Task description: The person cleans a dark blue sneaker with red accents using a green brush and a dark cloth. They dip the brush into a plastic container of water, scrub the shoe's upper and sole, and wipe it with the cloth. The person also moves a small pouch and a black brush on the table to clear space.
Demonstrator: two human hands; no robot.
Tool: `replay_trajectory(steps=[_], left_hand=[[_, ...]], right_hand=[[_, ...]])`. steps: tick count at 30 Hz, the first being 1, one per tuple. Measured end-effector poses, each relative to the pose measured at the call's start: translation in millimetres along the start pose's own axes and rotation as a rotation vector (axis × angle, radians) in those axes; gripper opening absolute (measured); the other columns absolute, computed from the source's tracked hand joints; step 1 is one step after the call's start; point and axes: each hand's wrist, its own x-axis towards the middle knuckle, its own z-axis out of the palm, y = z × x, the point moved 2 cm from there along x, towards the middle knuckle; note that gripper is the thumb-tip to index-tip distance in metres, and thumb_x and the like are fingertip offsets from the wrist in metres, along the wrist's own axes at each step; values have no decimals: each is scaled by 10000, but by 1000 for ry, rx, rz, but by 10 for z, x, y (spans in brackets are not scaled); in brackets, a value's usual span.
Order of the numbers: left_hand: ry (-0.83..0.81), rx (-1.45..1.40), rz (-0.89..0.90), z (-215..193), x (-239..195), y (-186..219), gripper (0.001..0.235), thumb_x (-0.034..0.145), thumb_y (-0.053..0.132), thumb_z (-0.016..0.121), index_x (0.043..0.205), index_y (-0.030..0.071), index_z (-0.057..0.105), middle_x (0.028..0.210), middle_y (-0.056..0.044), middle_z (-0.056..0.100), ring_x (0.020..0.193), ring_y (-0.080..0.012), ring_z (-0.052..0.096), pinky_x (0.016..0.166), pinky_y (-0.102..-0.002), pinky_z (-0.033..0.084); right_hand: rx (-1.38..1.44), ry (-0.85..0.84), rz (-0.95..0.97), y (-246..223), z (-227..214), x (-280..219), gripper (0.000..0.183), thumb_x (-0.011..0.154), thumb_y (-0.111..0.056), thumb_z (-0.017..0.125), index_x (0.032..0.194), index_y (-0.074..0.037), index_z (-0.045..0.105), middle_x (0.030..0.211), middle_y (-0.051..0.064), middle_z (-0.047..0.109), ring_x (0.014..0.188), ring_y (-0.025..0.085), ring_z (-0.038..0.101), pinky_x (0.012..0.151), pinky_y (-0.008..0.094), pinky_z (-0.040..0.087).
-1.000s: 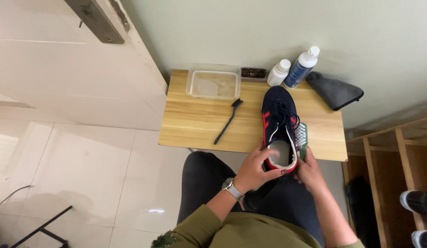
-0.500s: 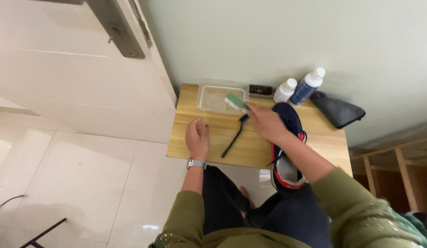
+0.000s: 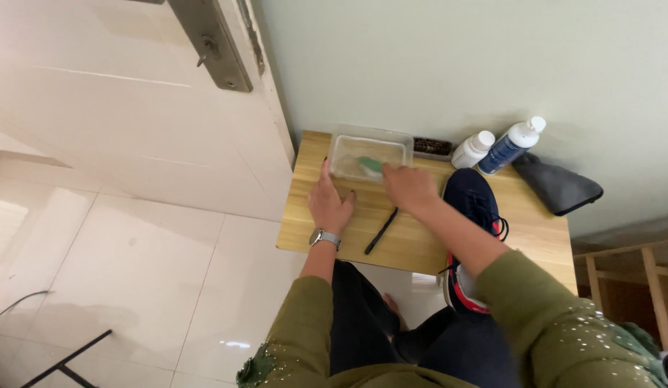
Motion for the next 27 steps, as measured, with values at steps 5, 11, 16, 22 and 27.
replay_trajectory(steps=[5,11,16,22,27], left_hand=[[-11,2,-32,-6,-27,11,1041,695,279,749,1608,155,264,1360,-177,627,1213,-393,619,1035,-521,417],[-64,32,-99,-8,-10,23,1038,700,289,745,1605,183,249,1408,-142,609,1251,-351,603,1026,-497,407],[-60,-46,-151,-141,-30,159,954,810,468,695,1614,177,270,1469,-76,594,1308,-265,589,1044,-448,392],[52,-128,-275,-24,64,126,570,1051,579,384,1491,248,531,1209,-56,746,1147,-255,691,991,-425,460],[138,-30,-228,72,70,22,411,1045,422,470,1409,285,602,1077,-79,778,1044,-321,719,920,-468,524]], right_hand=[[-150,142,-12,289,15,117,185,976,-235,533,1049,-126,663,846,176,691,672,350,736,524,428,572],[-16,147,-166,-171,33,202,192,962,-232,523,983,-101,662,884,148,678,702,367,741,525,429,562],[-195,295,-265,-29,-24,-103,132,961,-258,555,887,-179,631,828,94,639,632,255,693,528,335,545],[-100,279,-157,366,270,216,136,937,-188,576,930,-94,673,845,141,649,658,325,726,553,430,592],[-36,188,-235,-201,239,297,152,959,-187,497,903,-138,630,843,120,629,673,301,719,562,400,570]])
